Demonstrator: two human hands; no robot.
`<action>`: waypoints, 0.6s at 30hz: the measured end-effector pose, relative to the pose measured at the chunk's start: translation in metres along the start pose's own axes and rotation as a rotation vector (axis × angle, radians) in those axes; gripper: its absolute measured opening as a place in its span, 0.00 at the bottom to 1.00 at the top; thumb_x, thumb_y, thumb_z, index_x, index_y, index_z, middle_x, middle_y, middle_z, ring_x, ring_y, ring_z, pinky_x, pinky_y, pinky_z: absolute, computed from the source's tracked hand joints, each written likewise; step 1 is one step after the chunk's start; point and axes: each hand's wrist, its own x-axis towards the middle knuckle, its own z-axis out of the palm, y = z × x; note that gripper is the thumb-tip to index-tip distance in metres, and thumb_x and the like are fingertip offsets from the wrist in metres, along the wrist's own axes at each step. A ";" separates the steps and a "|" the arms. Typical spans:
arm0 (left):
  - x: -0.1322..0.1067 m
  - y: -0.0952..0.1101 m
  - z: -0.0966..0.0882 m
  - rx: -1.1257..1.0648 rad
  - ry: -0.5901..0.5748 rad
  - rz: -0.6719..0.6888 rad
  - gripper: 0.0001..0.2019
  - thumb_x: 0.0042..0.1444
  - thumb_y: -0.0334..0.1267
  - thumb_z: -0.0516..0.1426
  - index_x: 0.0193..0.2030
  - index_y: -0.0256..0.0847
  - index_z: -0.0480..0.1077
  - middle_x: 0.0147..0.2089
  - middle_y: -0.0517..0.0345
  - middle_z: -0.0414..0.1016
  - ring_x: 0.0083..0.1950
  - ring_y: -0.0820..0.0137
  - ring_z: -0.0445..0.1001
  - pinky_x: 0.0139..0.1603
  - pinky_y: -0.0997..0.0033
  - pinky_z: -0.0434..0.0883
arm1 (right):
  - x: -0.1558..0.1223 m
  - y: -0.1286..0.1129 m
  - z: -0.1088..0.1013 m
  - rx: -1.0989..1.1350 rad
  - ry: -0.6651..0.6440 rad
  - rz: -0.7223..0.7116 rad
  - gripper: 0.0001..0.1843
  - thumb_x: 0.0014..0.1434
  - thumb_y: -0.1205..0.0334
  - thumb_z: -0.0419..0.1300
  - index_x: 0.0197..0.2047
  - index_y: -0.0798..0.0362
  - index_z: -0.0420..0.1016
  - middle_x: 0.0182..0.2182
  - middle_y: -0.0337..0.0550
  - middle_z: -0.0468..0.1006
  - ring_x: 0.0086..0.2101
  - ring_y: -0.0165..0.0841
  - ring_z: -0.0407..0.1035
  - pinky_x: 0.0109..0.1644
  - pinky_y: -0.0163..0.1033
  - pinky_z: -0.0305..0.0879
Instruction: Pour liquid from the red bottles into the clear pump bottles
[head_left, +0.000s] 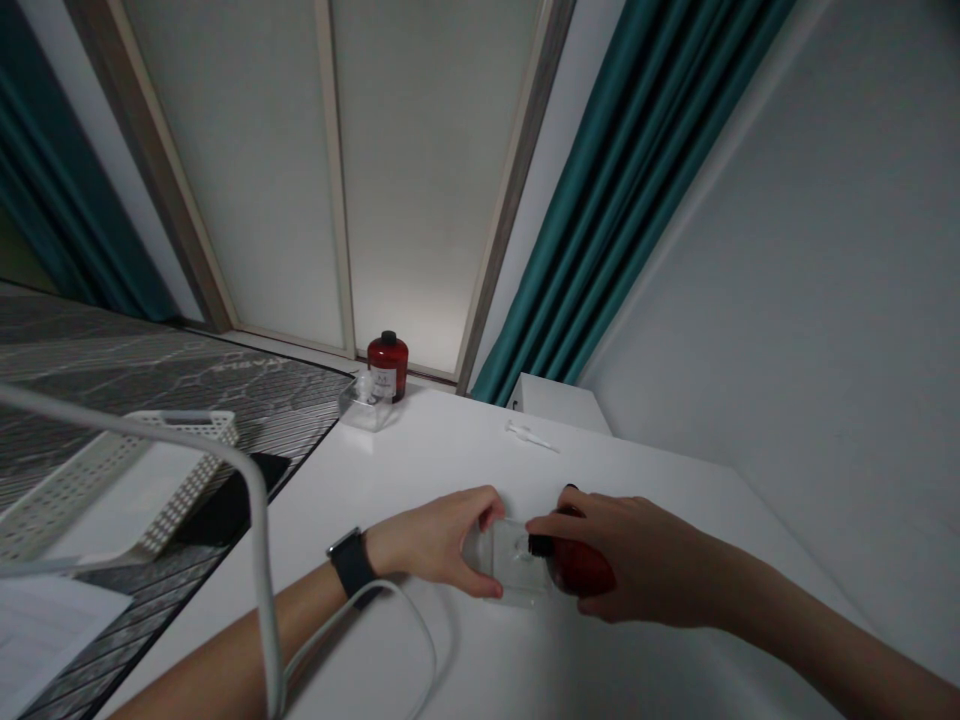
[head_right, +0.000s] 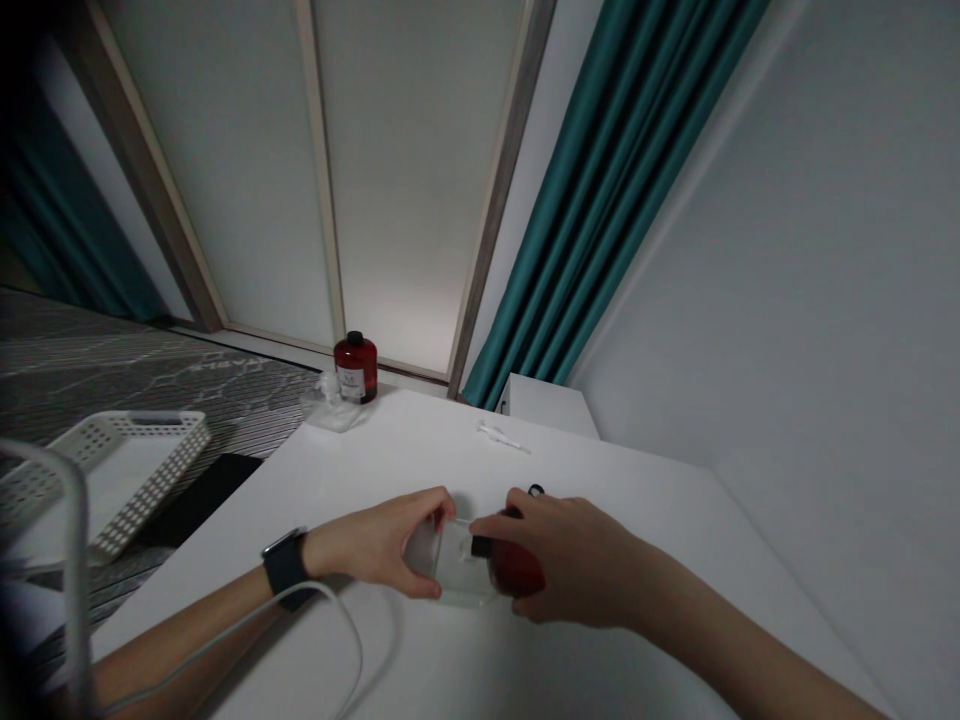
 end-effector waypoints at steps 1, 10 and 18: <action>0.000 0.000 0.000 0.003 0.001 -0.002 0.27 0.41 0.45 0.71 0.44 0.40 0.64 0.41 0.60 0.69 0.39 0.66 0.67 0.38 0.70 0.63 | 0.000 0.000 0.000 -0.004 0.003 -0.002 0.38 0.48 0.61 0.68 0.62 0.35 0.64 0.47 0.42 0.71 0.41 0.42 0.73 0.40 0.42 0.63; 0.000 -0.001 0.001 -0.014 0.002 0.003 0.27 0.41 0.46 0.71 0.43 0.40 0.64 0.41 0.60 0.69 0.39 0.67 0.67 0.39 0.70 0.63 | 0.000 0.000 0.000 -0.021 0.002 -0.003 0.38 0.49 0.60 0.69 0.62 0.34 0.64 0.47 0.43 0.71 0.41 0.42 0.73 0.41 0.42 0.63; 0.000 0.000 -0.001 -0.016 0.001 -0.003 0.27 0.41 0.45 0.71 0.43 0.40 0.64 0.41 0.60 0.69 0.39 0.67 0.67 0.37 0.71 0.62 | 0.000 0.001 0.000 -0.024 0.012 -0.018 0.38 0.49 0.61 0.68 0.63 0.34 0.63 0.48 0.42 0.72 0.42 0.43 0.72 0.42 0.44 0.63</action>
